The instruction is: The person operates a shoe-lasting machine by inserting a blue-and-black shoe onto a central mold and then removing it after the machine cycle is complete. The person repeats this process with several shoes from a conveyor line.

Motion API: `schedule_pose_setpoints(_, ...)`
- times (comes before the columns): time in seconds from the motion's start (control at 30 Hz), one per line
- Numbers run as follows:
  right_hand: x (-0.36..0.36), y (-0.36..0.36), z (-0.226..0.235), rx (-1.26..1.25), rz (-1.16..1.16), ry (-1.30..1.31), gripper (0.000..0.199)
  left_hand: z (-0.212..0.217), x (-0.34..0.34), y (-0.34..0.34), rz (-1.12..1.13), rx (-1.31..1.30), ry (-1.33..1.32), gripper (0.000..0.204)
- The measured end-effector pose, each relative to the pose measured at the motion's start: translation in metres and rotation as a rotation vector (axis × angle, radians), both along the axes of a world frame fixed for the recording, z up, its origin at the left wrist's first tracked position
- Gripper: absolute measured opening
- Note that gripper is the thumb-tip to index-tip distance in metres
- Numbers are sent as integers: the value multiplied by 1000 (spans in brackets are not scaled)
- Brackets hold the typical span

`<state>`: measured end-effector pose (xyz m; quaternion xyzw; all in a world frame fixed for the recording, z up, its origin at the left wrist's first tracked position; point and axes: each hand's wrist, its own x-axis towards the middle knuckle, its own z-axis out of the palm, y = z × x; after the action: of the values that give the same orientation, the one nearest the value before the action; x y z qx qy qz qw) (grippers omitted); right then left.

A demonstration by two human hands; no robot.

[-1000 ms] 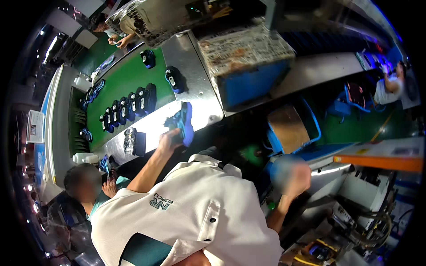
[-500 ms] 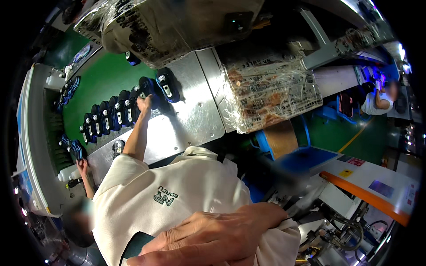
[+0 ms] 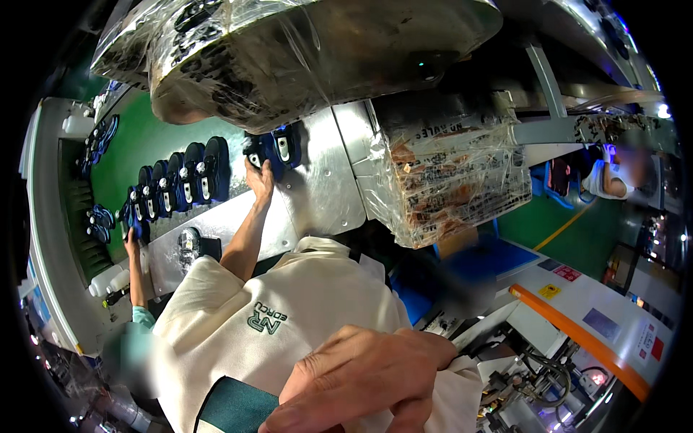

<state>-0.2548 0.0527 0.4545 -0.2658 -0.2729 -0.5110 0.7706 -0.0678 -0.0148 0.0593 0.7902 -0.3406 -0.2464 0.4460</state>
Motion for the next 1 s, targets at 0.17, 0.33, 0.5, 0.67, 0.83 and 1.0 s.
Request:
schedule_pose_setpoints(0.17,-35,-4,3,-142,-40,352,58,-43,-7,-18,-159,-9,-233,57)
schedule_pose_setpoints(0.33,-57,5,23,-218,19,586,45,-32,-41,-23,-163,107,-155,76)
schedule_pose_setpoints(0.5,-96,54,7,-78,-129,483,49,-63,-43,0,-106,-24,-233,86)
schedule_pose_setpoints(0.67,-157,26,9,-277,-446,682,54,46,-92,48,-78,-233,168,61)
schedule_pose_setpoints(0.83,-174,23,-29,-514,-1336,1083,48,226,-175,107,-489,-483,699,61)
schedule_pose_setpoints(1.0,-158,-5,-52,-1004,-1636,1197,40,292,-260,114,-993,-629,908,59)
